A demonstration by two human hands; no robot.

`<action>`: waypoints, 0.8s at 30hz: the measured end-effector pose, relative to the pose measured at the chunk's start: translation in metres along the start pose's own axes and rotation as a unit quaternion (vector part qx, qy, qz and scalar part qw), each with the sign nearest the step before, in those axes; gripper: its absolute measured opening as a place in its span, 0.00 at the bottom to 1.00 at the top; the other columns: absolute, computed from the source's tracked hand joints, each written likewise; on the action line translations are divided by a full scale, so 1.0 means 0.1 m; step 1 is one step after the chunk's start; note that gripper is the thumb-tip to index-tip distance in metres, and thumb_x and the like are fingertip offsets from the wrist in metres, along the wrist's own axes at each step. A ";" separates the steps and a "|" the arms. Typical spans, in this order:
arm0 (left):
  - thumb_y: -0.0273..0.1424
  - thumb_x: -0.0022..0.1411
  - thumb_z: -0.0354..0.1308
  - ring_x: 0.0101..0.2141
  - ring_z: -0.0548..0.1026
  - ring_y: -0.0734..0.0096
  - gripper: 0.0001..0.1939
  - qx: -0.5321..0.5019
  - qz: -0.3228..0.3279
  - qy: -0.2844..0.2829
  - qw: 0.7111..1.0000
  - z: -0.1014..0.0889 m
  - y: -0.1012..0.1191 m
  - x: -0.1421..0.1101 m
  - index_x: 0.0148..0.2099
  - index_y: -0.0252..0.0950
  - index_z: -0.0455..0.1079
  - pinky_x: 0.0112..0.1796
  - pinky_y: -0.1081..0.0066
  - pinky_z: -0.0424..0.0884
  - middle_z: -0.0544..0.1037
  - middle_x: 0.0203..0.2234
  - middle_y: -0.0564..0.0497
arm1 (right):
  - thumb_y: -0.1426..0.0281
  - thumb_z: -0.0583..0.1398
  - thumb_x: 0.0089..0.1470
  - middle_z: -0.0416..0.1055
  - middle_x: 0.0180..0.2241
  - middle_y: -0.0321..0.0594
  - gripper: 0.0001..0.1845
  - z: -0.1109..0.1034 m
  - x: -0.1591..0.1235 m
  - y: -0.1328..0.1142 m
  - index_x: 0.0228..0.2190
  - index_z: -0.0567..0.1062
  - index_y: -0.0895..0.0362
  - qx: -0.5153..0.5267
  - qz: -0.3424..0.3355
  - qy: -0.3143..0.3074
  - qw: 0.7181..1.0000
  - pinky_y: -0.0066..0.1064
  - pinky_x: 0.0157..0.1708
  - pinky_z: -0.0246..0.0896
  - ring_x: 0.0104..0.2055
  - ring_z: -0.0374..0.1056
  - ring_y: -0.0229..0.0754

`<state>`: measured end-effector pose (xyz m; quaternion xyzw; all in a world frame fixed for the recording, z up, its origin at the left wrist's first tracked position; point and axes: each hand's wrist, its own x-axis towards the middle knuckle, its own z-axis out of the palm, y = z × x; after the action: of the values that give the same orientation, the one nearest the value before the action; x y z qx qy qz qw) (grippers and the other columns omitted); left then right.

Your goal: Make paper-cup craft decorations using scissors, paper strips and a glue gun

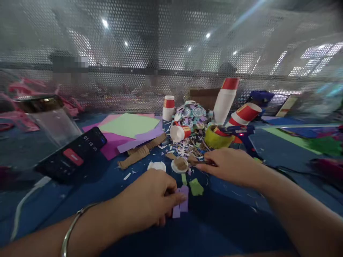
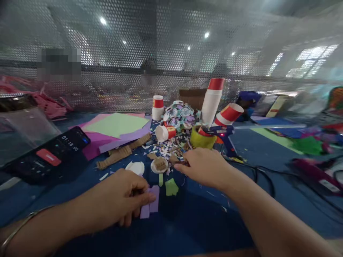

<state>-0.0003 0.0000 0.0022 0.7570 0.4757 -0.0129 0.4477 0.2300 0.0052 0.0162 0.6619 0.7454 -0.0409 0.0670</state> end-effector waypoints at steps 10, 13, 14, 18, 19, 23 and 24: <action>0.50 0.64 0.47 0.12 0.64 0.79 0.26 -0.016 -0.023 -0.069 0.997 -0.18 0.03 -0.05 0.26 0.34 0.67 0.16 0.80 0.59 0.70 0.15 0.54 | 0.53 0.51 0.61 0.76 0.32 0.45 0.22 0.00 -0.04 -0.02 0.28 0.75 0.55 0.003 -0.016 0.004 1.000 0.33 0.25 0.50 0.32 0.72 0.50; 0.49 0.65 0.45 0.12 0.63 0.79 0.27 0.022 -0.036 -0.113 0.993 -0.25 0.05 -0.09 0.23 0.34 0.65 0.17 0.79 0.59 0.68 0.14 0.54 | 0.54 0.52 0.61 0.77 0.32 0.45 0.22 -0.02 -0.06 -0.01 0.28 0.75 0.55 0.004 -0.016 0.004 1.000 0.34 0.26 0.52 0.32 0.72 0.50; 0.49 0.65 0.44 0.12 0.62 0.80 0.28 0.046 -0.048 -0.127 0.990 -0.26 0.06 -0.11 0.21 0.34 0.64 0.18 0.78 0.60 0.67 0.13 0.54 | 0.54 0.53 0.61 0.77 0.32 0.45 0.22 -0.02 -0.06 -0.01 0.28 0.75 0.55 0.004 -0.019 0.001 1.000 0.34 0.26 0.52 0.32 0.72 0.50; 0.49 0.65 0.43 0.13 0.60 0.78 0.30 0.175 -0.020 -0.070 0.982 -0.30 0.02 -0.17 0.17 0.35 0.59 0.18 0.76 0.53 0.61 0.11 0.55 | 0.54 0.53 0.61 0.77 0.31 0.44 0.21 0.01 -0.06 0.01 0.28 0.75 0.55 0.001 -0.044 0.004 0.999 0.35 0.27 0.55 0.33 0.73 0.51; 0.48 0.66 0.44 0.14 0.59 0.78 0.30 0.211 0.012 -0.034 0.977 -0.31 0.00 -0.18 0.17 0.35 0.58 0.18 0.75 0.50 0.60 0.11 0.55 | 0.55 0.53 0.61 0.77 0.31 0.44 0.21 0.02 -0.06 0.01 0.28 0.76 0.55 -0.003 -0.049 0.009 0.999 0.35 0.28 0.56 0.34 0.74 0.52; 0.45 0.66 0.47 0.16 0.58 0.77 0.27 0.266 0.057 0.046 0.961 -0.38 0.02 -0.18 0.19 0.35 0.63 0.19 0.73 0.48 0.62 0.13 0.56 | 0.56 0.53 0.62 0.78 0.30 0.44 0.20 0.03 -0.08 0.01 0.30 0.77 0.55 -0.019 -0.051 0.017 0.998 0.36 0.28 0.58 0.33 0.75 0.52; 0.42 0.66 0.49 0.18 0.63 0.76 0.23 0.257 0.066 0.060 0.962 -0.38 0.04 -0.18 0.22 0.35 0.67 0.20 0.74 0.51 0.67 0.16 0.55 | 0.56 0.54 0.62 0.78 0.30 0.44 0.19 0.02 -0.09 0.00 0.30 0.77 0.55 -0.023 -0.050 0.018 0.998 0.36 0.28 0.58 0.33 0.75 0.52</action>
<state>-0.0226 0.0125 0.0357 0.8757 0.4312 -0.0599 0.2090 0.2311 -0.0043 0.0155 0.6227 0.7795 -0.0154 0.0665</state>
